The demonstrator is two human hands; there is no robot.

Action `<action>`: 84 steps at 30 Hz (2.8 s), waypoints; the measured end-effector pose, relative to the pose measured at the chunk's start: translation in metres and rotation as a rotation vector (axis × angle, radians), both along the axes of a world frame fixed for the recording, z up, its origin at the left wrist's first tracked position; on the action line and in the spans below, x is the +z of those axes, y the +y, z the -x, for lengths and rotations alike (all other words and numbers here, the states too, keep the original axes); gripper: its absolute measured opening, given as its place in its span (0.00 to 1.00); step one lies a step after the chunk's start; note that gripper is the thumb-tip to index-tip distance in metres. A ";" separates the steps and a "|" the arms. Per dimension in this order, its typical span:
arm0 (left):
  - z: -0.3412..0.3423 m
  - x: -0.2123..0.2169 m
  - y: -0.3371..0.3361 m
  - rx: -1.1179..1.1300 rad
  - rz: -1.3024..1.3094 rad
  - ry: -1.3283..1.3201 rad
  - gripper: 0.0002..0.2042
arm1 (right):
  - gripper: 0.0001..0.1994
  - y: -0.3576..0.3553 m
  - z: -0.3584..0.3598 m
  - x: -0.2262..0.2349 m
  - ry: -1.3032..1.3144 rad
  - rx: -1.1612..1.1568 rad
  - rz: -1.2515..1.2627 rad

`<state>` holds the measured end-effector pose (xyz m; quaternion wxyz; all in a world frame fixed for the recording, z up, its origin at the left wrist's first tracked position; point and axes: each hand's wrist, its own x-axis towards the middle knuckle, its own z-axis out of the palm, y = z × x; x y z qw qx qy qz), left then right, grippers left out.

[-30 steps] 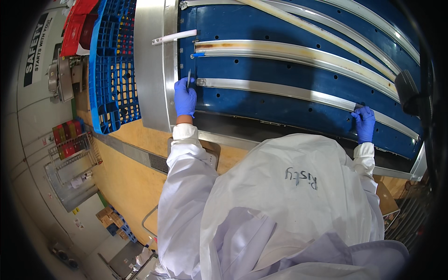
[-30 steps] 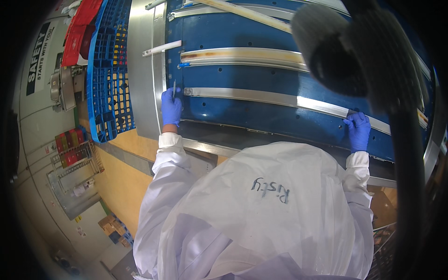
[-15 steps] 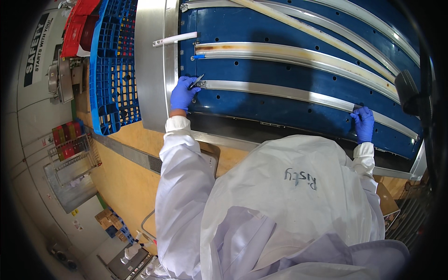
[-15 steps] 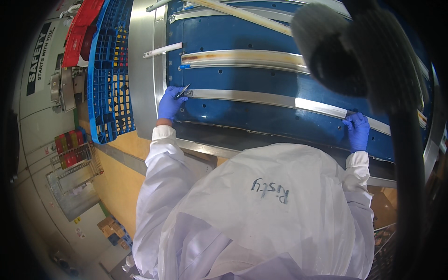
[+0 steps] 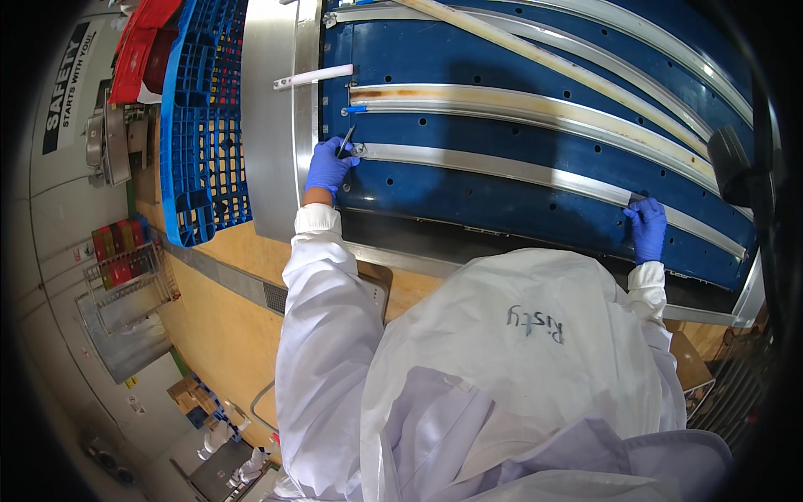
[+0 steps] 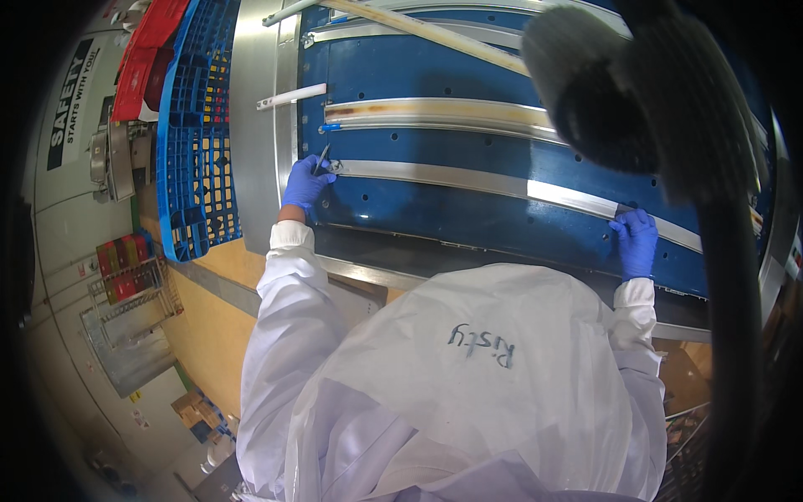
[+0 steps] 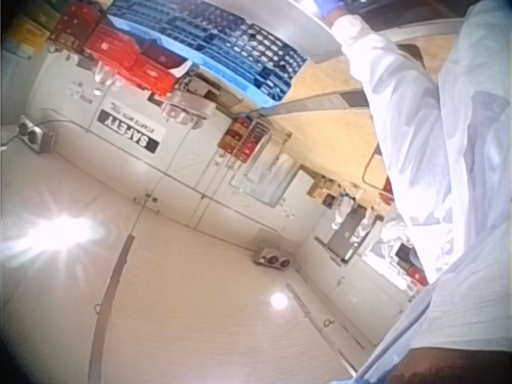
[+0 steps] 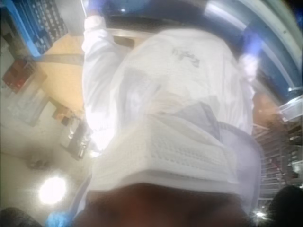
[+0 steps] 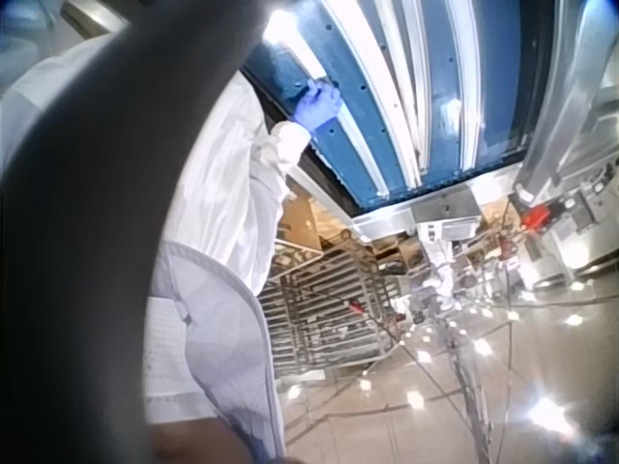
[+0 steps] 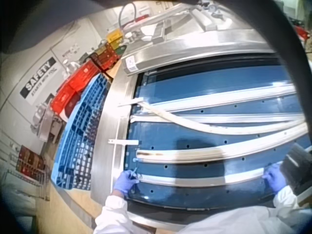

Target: The person uses a small metal tool to scrape and adjust thin metal strips on a blue curved surface. They repeatedly lift, reposition, and press the strips into place, working along the length of the surface.

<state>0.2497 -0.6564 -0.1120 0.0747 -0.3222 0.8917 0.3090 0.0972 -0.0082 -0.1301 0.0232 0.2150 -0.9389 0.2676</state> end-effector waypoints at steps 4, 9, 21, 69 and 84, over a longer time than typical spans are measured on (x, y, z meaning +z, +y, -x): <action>0.005 0.000 -0.005 -0.065 0.048 0.066 0.13 | 0.08 -0.003 0.001 -0.002 -0.025 -0.002 0.039; 0.011 0.011 0.000 -0.014 -0.040 0.114 0.14 | 0.08 -0.009 0.003 -0.007 -0.057 -0.002 0.118; 0.003 -0.004 0.001 0.067 0.178 0.292 0.16 | 0.09 -0.032 0.030 -0.006 0.031 0.054 0.148; 0.002 0.011 0.015 -0.007 0.287 0.224 0.08 | 0.09 -0.036 0.028 -0.004 0.071 0.051 0.126; 0.023 0.023 0.062 0.423 0.261 0.218 0.18 | 0.11 -0.034 0.024 0.005 0.142 0.053 0.061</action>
